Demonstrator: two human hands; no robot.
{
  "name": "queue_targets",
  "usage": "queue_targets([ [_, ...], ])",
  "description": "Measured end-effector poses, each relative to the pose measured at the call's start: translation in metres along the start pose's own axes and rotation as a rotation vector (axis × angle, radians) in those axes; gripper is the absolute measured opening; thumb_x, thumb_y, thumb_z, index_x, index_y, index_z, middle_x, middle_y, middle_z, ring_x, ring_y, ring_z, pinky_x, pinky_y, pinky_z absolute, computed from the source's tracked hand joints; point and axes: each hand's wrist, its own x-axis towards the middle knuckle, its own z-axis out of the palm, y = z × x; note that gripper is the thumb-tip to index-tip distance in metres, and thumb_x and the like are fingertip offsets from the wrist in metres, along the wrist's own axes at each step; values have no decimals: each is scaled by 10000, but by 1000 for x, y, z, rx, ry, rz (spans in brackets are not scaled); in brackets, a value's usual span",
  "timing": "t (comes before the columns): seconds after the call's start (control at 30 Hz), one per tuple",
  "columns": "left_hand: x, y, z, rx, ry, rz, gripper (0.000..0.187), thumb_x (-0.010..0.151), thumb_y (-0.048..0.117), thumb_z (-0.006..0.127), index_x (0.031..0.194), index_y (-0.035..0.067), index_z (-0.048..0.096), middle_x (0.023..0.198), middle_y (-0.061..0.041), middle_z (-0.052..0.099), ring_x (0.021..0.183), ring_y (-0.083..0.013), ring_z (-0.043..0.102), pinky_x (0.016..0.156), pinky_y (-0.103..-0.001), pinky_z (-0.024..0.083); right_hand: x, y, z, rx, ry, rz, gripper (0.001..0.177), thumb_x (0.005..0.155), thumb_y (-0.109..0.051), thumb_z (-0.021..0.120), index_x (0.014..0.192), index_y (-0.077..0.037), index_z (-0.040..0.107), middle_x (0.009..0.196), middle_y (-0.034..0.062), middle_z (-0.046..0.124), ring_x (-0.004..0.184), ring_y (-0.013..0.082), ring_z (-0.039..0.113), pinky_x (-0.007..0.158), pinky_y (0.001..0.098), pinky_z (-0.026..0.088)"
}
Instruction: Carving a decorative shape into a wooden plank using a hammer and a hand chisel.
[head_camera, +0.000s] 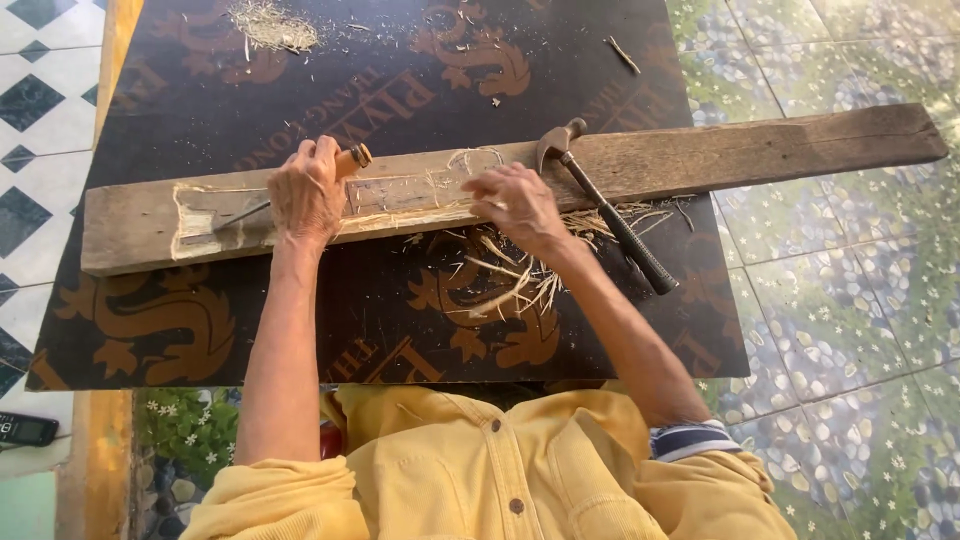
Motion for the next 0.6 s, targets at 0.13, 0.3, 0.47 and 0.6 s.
queue_targets([
  [0.13,-2,-8,14,29,19,9,366,813,145,857,1029,175,564,923,-61,635,803,-293,744,693,-416,609,12,21,42,-103,102,-173,179,870,-287,799,976,-163,725,880,66,682,952,260,626,903,365,473],
  [0.3,-1,-7,16,5,34,-12,345,833,130,851,1018,184,565,921,-51,640,817,-287,749,704,-409,610,20,41,66,131,134,-41,106,903,-236,785,957,-171,721,881,50,729,918,255,685,863,380,527],
  [0.47,-2,-4,14,23,35,-13,348,817,139,844,1014,187,561,899,-49,631,794,-300,743,695,-424,603,23,26,57,288,166,94,134,911,-265,790,974,-166,726,878,77,742,876,244,712,813,376,561],
  [0.6,-2,-6,18,15,34,-17,360,810,136,847,1008,196,553,896,-39,623,791,-295,740,701,-422,602,23,23,56,247,197,141,153,907,-271,777,985,-171,692,892,116,742,922,346,719,836,453,554],
])
